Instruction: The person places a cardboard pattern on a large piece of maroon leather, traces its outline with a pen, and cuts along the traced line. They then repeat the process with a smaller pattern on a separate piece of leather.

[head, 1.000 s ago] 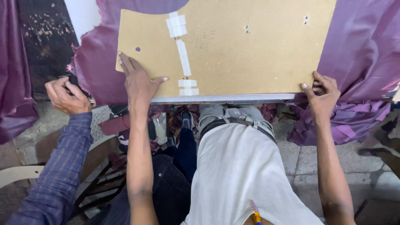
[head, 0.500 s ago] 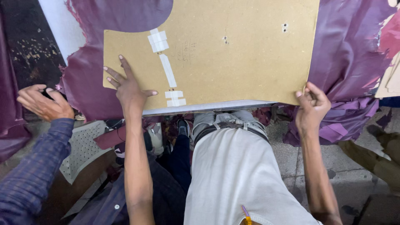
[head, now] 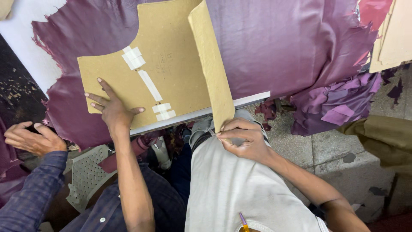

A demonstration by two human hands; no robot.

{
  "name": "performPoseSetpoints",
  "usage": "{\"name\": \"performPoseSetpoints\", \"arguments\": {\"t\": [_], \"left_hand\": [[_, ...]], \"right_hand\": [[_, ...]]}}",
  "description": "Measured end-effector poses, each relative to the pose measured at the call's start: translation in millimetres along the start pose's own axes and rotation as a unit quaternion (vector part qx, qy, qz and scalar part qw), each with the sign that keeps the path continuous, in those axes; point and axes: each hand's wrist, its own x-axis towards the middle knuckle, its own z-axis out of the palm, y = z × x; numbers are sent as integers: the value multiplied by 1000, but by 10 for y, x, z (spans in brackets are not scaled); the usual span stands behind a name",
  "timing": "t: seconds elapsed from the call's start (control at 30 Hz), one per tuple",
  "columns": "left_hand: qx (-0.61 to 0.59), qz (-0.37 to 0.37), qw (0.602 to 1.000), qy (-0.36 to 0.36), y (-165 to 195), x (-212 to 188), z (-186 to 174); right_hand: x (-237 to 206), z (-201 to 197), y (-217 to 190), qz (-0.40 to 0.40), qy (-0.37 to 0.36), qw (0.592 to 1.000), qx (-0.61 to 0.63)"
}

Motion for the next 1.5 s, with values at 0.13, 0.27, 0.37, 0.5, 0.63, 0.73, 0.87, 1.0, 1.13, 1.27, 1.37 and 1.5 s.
{"name": "performPoseSetpoints", "arguments": {"t": [0.13,0.27,0.37,0.5,0.63,0.73,0.87,1.0,1.13,1.27,1.37,1.5], "left_hand": [[8,-6,1000,-5,3,19,17],[12,-2,1000,1,29,37,26],[10,-11,1000,-2,52,52,27],[10,-18,1000,-5,89,61,31],[26,-22,999,-4,125,75,31],[31,-29,999,-8,137,87,34],[35,-21,999,3,139,97,50],[37,-25,999,-4,142,113,60],[27,-18,999,-5,124,108,55],[26,1,1000,6,77,59,53],[29,3,1000,6,62,38,53],[28,1,1000,1,54,27,59]], "right_hand": [[22,-2,-21,-17,12,1000,-2],[-59,45,130,-17,29,999,-7],[-156,-119,321,-16,137,990,14],[-208,-625,677,113,305,937,-124],[-109,-1175,1271,219,333,910,-110],[-122,-1351,1703,266,292,916,-69],[-236,-1349,2035,247,287,924,-47],[-296,-1320,2108,254,297,920,-42],[-286,-1351,2106,239,292,925,-43],[-309,-1364,2127,242,283,928,-31],[-357,-1357,2147,242,284,928,-24],[-400,-1364,2147,239,275,931,-31]]}}
